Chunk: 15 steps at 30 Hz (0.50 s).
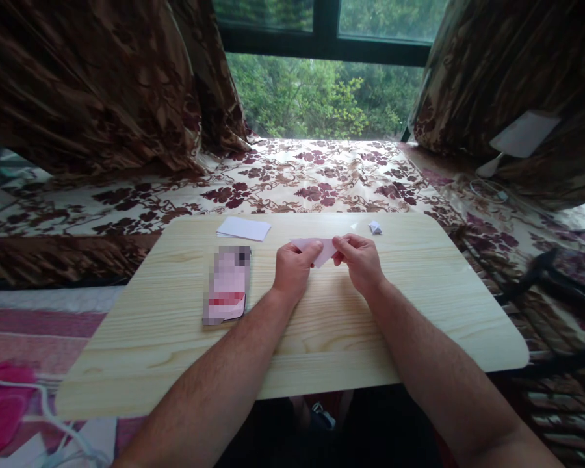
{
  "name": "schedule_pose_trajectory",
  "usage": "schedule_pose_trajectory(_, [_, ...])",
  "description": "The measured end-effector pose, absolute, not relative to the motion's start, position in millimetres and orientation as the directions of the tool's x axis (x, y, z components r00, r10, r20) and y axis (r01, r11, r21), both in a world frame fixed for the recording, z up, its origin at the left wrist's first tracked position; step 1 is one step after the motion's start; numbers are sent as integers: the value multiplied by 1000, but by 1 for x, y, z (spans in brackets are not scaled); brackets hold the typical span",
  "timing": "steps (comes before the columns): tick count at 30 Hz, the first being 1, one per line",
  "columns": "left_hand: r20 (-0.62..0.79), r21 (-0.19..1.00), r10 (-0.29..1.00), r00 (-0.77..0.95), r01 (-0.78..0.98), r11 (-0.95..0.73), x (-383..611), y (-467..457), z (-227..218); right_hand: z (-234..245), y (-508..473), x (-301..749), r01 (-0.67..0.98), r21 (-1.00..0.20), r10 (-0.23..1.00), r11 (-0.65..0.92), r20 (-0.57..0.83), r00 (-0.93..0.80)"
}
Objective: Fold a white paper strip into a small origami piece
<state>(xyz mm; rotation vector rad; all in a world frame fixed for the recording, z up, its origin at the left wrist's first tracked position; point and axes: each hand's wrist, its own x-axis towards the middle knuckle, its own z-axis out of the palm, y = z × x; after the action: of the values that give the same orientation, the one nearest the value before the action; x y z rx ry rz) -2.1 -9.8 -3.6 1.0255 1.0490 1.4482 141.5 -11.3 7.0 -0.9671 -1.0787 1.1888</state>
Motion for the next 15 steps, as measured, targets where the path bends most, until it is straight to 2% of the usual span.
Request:
schedule_pose_trajectory(10, [50, 939, 961, -273, -316, -139, -6, -3, -8, 6, -11, 142, -115, -986, 991, 118, 109, 82])
schedule_pose_trajectory(15, [66, 961, 981, -182, -254, -112, -7, -6, -2, 5, -11, 142, 7, -999, 999, 49, 49, -6])
